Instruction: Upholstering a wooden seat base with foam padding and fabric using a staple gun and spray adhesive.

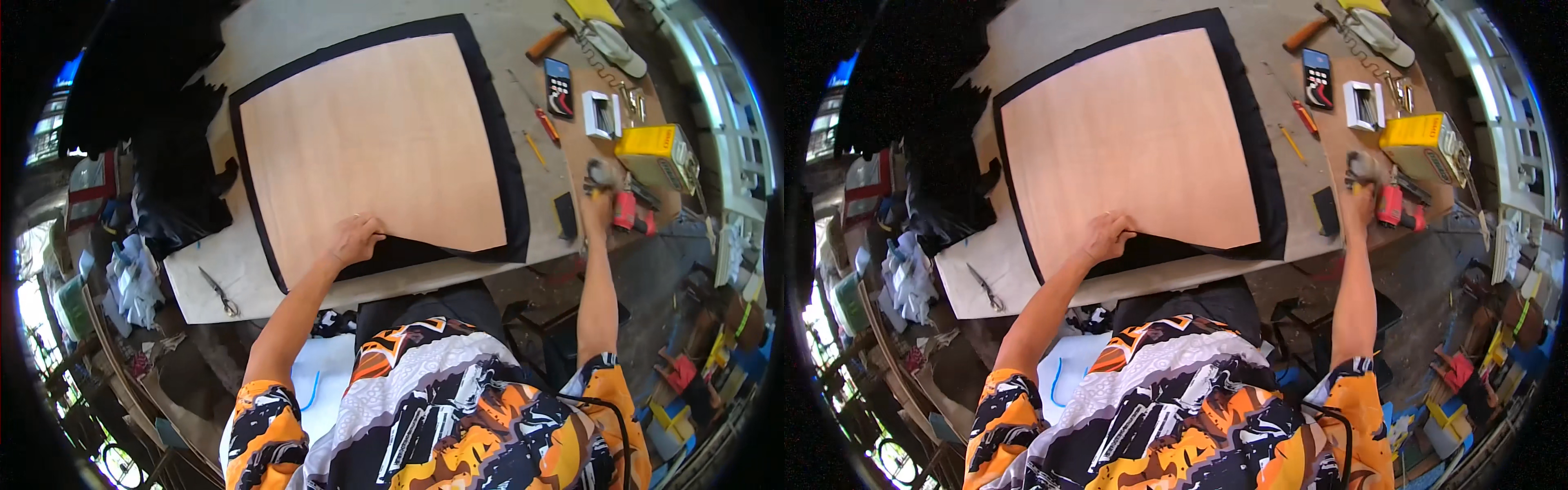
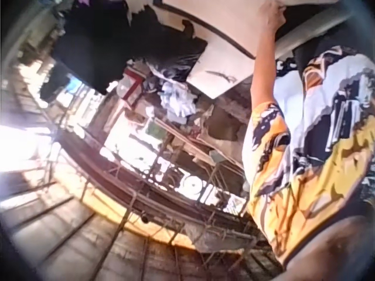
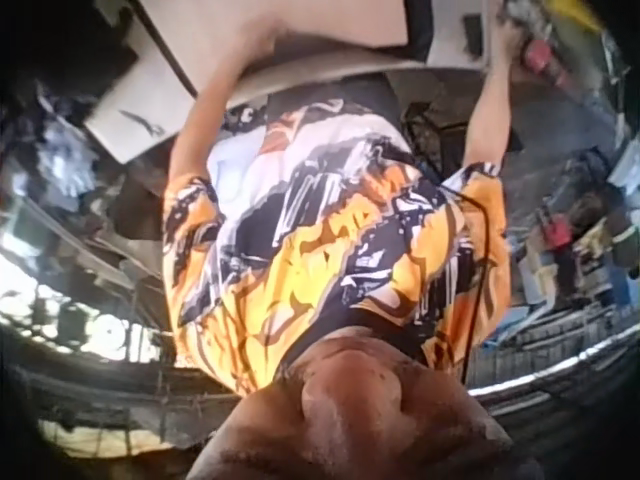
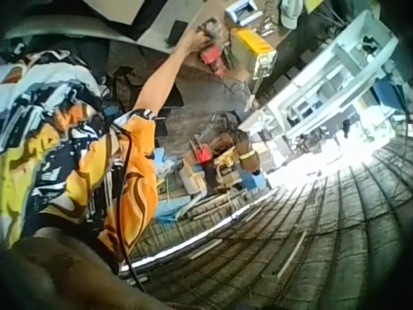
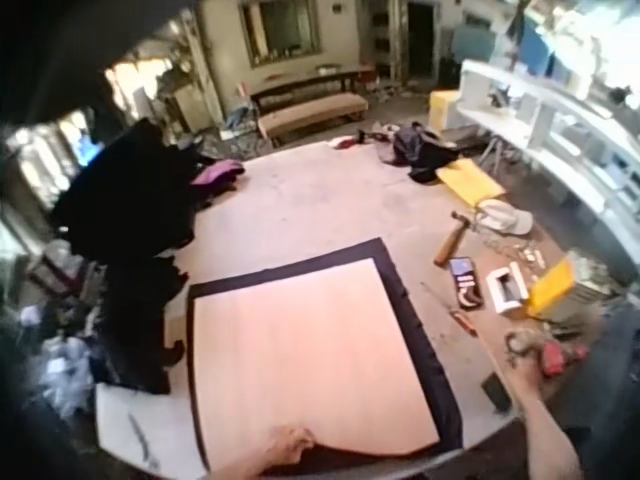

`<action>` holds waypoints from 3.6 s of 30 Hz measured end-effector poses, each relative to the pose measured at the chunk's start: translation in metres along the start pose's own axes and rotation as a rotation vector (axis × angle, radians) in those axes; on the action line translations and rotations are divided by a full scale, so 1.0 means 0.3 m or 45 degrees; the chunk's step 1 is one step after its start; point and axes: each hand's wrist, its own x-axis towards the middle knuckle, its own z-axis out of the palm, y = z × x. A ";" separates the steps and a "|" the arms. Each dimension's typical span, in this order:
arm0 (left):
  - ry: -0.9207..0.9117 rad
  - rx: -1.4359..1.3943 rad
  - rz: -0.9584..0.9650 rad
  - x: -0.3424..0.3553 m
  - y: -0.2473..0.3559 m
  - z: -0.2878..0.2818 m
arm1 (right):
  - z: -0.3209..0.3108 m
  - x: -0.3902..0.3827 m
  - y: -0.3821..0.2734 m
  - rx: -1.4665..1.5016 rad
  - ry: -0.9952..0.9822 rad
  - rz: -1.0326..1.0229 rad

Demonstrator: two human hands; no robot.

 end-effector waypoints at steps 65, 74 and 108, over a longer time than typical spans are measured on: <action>0.523 0.222 -0.261 -0.102 0.064 0.118 | 0.123 -0.920 -1.280 0.932 -0.490 -1.311; 0.578 0.177 -0.289 -0.132 0.060 0.162 | 0.037 -0.992 -1.187 0.973 -0.660 -1.256; 0.075 0.277 -0.644 1.147 -0.955 -0.488 | 0.264 -0.556 -1.912 0.657 -0.031 -1.183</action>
